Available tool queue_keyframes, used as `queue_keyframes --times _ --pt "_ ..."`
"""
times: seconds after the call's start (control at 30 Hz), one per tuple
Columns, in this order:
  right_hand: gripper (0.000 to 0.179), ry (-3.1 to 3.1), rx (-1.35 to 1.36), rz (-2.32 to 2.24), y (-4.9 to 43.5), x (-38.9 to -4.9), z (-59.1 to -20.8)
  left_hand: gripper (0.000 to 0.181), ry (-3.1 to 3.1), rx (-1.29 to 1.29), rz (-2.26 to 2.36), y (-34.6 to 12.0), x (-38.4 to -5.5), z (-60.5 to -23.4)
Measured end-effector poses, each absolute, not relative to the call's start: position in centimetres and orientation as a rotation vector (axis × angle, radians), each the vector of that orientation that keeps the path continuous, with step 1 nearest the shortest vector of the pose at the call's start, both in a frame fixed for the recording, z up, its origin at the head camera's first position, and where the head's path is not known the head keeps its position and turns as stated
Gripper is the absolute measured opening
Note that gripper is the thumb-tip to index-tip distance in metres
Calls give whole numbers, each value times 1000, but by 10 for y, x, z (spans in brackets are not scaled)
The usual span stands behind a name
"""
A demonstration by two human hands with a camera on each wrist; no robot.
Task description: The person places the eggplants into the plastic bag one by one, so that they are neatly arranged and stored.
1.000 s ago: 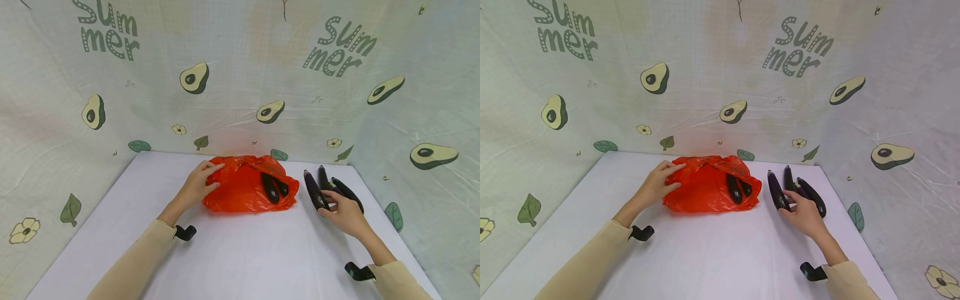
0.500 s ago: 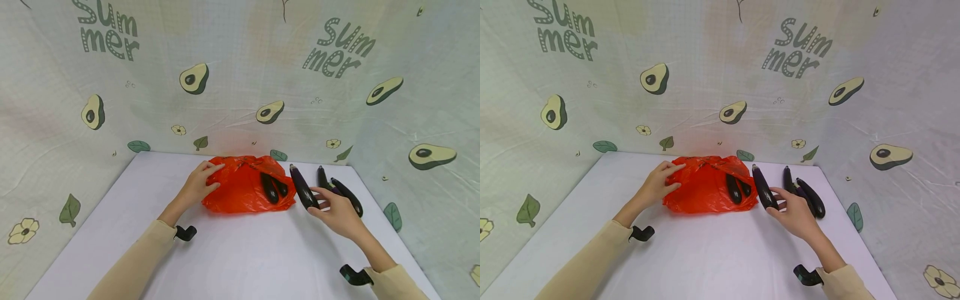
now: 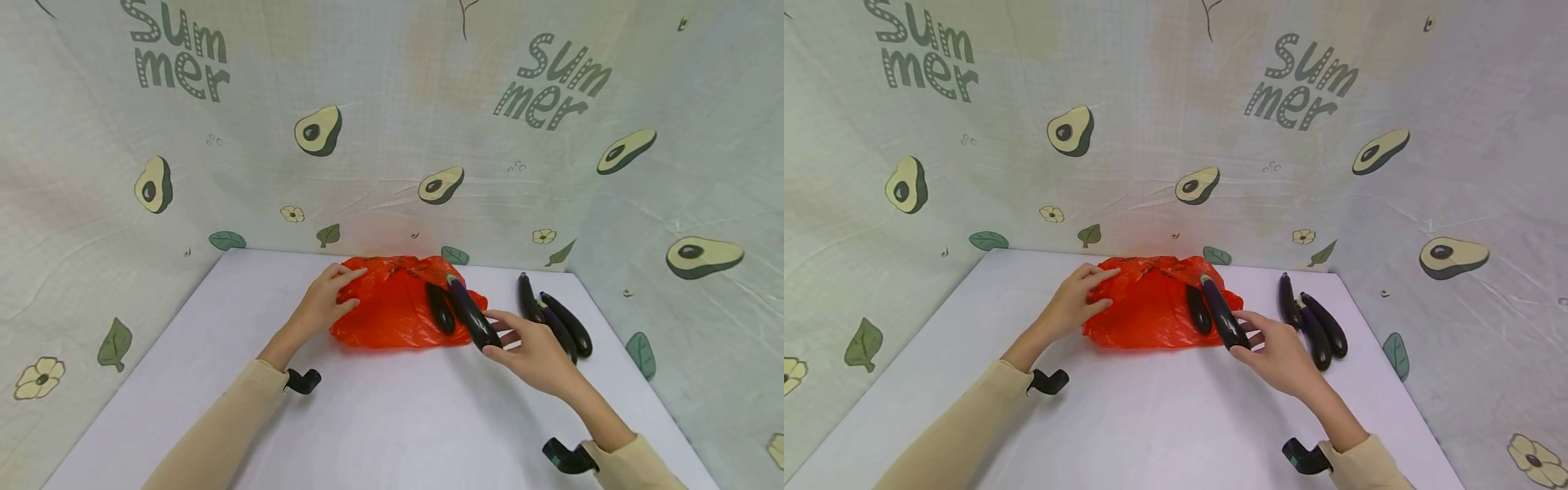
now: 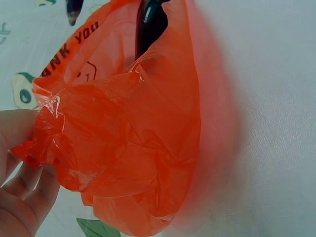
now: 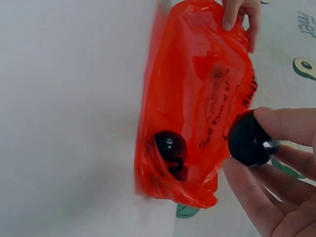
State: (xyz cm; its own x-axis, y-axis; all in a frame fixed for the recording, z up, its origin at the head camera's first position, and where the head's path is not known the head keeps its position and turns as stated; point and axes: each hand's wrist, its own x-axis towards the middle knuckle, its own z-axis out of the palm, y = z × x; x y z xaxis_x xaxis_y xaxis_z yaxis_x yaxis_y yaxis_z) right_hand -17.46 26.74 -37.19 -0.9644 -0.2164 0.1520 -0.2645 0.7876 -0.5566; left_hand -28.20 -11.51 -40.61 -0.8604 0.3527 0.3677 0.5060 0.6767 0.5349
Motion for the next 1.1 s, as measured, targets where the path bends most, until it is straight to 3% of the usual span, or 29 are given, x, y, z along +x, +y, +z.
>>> queue_keyframes --times 0.73,1.1 --pt "58 -2930 534 1002 245 -181 -384 65 -2653 -702 -940 -114 -282 -405" --pt "59 -2914 473 1010 238 -203 -401 66 -2634 -714 -935 -112 -282 -403"
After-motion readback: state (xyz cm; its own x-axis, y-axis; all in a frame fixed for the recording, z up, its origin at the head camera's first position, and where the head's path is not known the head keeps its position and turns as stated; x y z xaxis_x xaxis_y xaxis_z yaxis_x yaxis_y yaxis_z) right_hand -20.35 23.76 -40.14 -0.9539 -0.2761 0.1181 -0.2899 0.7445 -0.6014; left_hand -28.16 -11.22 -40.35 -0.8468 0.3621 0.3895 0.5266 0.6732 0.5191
